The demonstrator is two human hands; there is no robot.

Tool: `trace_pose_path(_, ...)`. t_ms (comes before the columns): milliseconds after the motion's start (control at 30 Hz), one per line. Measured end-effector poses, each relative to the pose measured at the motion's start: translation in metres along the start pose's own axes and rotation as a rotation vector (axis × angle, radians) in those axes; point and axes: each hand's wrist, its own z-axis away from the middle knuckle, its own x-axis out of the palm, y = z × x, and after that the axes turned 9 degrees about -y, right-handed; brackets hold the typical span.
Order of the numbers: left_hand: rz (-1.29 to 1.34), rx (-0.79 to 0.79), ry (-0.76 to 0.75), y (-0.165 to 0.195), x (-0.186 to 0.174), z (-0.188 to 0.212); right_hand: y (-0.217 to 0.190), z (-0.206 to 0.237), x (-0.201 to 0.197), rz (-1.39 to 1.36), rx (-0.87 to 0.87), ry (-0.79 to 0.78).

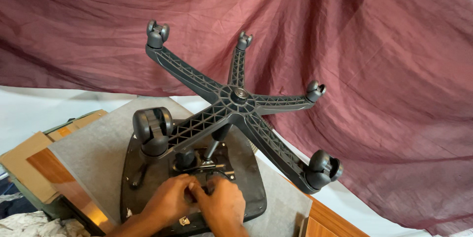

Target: The person works on an office chair base turned upside down on a table, using a hex key to turn bolts on the metal mounting plate beneath the seat mechanism. They hold the plate with one hand while turning the tool with the other, repositioning repeatedly on the fasteners.

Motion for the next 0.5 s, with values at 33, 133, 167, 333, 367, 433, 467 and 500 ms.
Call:
trace_pose_path(33,-0.012,-0.029,0.006,0.004,-0.001,0.0,0.0,0.001,-0.001,0.065,0.031,-0.001)
trace_pose_path(133,-0.04,-0.093,0.001,0.014,-0.005,-0.001,0.002,-0.002,-0.001,0.07,-0.022,-0.043)
trace_pose_path(167,-0.041,-0.096,-0.02,0.015,-0.006,-0.003,0.004,-0.005,0.0,0.037,-0.064,-0.038)
trace_pose_path(333,0.474,0.235,-0.191,0.01,-0.003,-0.012,0.014,-0.015,0.001,-0.015,-0.161,-0.048)
trace_pose_path(367,0.517,0.232,-0.25,0.008,-0.002,-0.012,0.015,-0.014,0.0,-0.026,-0.169,-0.052)
trace_pose_path(433,0.469,0.194,-0.252,0.006,-0.001,-0.014,0.015,-0.011,-0.002,-0.049,-0.186,-0.06)
trace_pose_path(467,0.378,0.16,-0.194,0.006,0.0,-0.014,0.014,-0.01,-0.002,-0.087,-0.124,-0.062)
trace_pose_path(500,0.288,0.127,-0.136,0.007,0.001,-0.015,0.012,-0.007,-0.003,-0.125,-0.062,-0.062)
